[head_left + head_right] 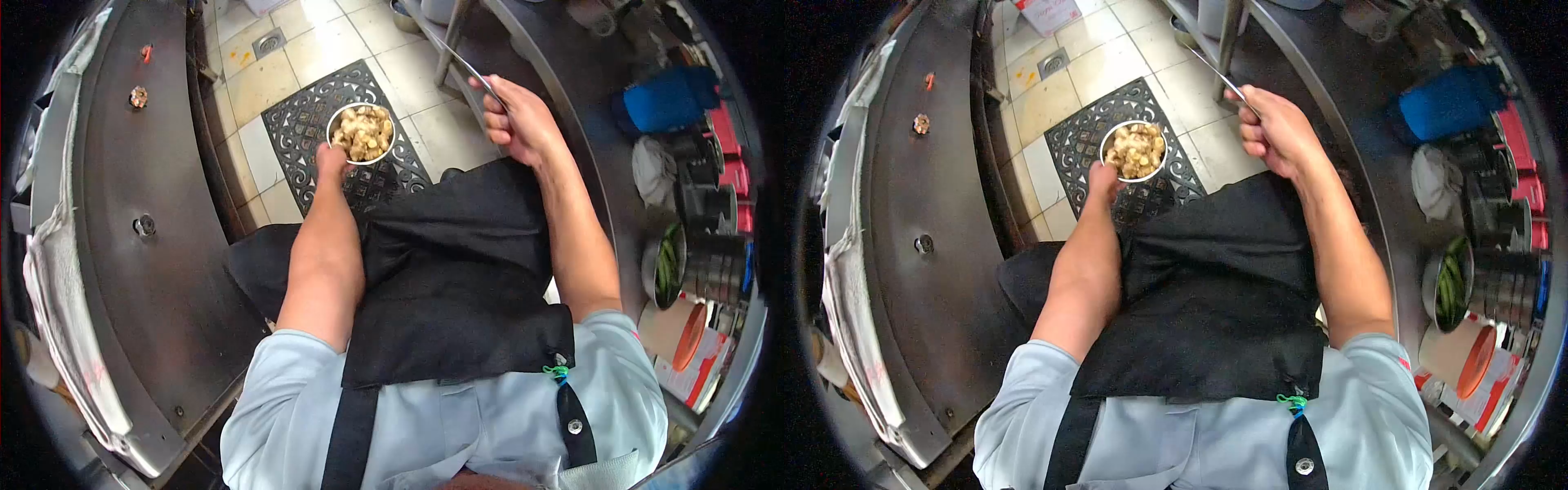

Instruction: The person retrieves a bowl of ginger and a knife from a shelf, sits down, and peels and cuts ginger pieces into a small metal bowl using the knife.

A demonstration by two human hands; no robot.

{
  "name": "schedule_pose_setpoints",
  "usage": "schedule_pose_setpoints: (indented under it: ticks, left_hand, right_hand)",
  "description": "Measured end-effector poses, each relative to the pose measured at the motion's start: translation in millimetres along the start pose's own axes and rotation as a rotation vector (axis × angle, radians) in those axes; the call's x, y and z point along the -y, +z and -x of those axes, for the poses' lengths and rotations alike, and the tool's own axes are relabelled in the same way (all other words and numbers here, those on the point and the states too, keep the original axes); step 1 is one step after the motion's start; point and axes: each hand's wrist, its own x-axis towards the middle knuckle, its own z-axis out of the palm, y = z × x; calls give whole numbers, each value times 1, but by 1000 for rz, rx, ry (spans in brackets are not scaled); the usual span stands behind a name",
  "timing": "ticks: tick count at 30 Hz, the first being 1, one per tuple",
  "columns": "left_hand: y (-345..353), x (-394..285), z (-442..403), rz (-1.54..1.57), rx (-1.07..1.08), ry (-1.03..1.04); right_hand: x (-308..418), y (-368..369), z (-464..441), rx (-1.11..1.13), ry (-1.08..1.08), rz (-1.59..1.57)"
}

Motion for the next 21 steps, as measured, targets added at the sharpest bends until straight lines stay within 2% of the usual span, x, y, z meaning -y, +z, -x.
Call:
schedule_pose_setpoints:
  ticks: [2,5,7,8,12,14,17,18,21]
  left_hand:
    - [0,24,5,-38,-123,-63]
    - [-1,76,-19,-75,-127,-181]
    - [0,88,-19,-52,-83,-231]
    - [2,95,-17,-48,-89,-235]
    - [6,104,-16,-111,-127,-315]
    - [7,97,-10,-102,-160,-341]
    - [2,82,-1,-255,-112,-358]
    - [3,80,-2,-284,-259,-257]
    - [11,62,13,-635,-636,89]
  right_hand:
    - [-7,9,-42,65,28,-77]
    - [-29,20,-82,99,82,-225]
    - [-45,27,-89,94,129,-272]
    - [-54,21,-93,169,179,-312]
    - [-56,20,-97,230,257,-223]
    - [-51,28,-99,149,254,-103]
    - [-59,27,-101,93,225,26]
    - [-59,27,-102,78,204,76]
    - [-59,31,-98,56,154,155]
